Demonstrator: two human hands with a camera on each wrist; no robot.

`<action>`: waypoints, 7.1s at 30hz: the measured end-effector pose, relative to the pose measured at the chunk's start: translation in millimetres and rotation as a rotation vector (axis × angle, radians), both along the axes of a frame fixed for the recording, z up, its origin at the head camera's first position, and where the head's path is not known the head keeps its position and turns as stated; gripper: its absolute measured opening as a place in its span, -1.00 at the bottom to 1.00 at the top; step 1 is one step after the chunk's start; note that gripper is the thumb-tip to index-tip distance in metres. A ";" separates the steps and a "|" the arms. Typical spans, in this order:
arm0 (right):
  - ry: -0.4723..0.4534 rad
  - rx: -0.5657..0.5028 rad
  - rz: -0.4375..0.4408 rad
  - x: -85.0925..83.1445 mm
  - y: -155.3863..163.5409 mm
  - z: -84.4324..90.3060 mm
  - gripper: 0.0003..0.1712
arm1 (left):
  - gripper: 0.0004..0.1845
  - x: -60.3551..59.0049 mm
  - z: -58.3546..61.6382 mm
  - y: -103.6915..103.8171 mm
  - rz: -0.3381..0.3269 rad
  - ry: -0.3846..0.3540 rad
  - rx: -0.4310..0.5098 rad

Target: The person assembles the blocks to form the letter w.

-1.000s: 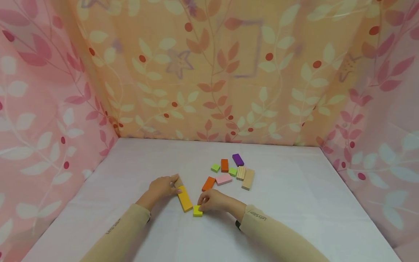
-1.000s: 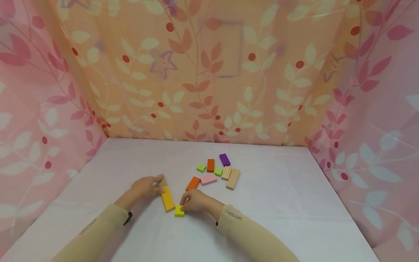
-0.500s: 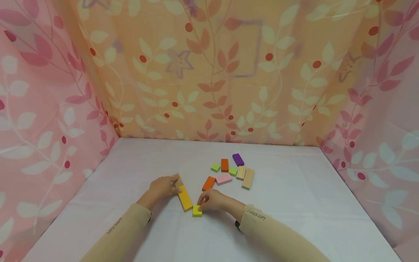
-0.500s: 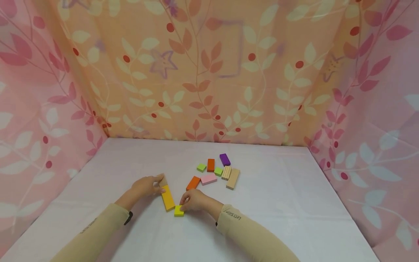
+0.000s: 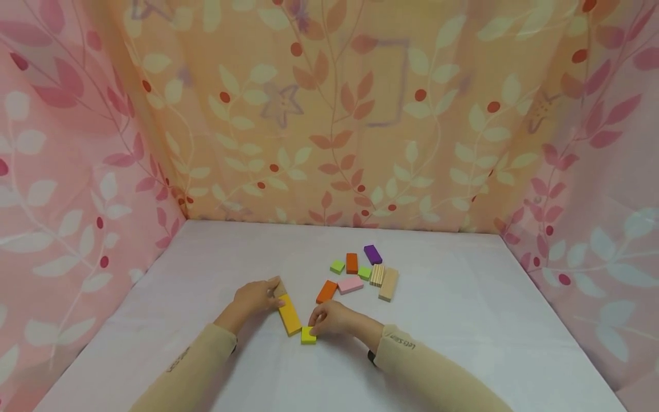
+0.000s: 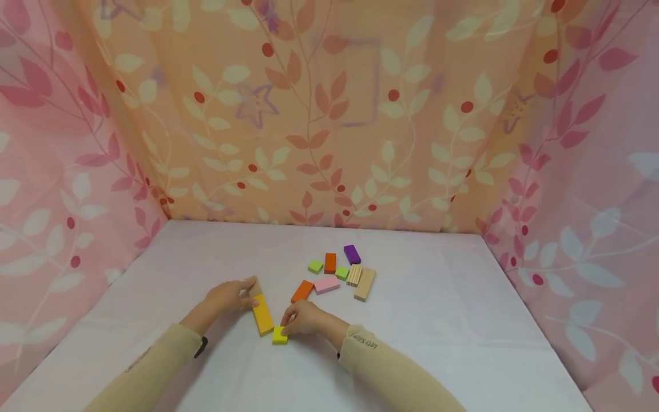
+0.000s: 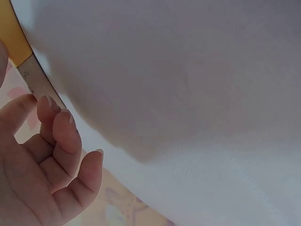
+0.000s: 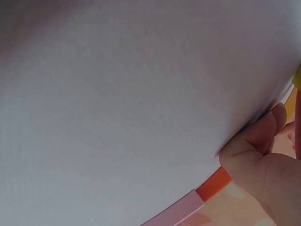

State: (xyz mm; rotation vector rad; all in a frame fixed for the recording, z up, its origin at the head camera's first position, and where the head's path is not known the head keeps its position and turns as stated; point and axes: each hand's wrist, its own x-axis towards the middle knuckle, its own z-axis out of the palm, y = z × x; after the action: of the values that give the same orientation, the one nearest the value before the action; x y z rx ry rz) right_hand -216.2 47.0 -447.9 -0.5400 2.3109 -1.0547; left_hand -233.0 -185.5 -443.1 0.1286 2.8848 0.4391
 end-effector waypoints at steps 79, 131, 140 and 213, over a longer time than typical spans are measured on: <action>0.470 0.321 -0.099 -56.1 27.3 -5.1 -0.30 | -0.09 19.8 -7.3 13.2 -0.044 0.080 -0.050; 0.122 0.131 -0.189 -20.9 20.4 2.2 -0.60 | -0.11 18.8 -8.4 12.8 -0.034 0.089 -0.056; 0.107 0.138 -0.126 -26.6 22.2 3.1 -0.60 | -0.10 17.2 -8.1 13.2 -0.037 0.078 -0.052; 0.598 0.375 0.012 -91.1 87.2 -2.5 -0.57 | -0.41 37.6 -9.3 49.8 -0.726 0.170 -0.075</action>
State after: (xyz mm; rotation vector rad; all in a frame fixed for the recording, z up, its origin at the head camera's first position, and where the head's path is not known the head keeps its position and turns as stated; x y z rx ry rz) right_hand -307.3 134.1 -450.5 -0.7909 2.9210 -0.4570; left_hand -195.4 -135.7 -452.5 1.1913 2.7372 0.1805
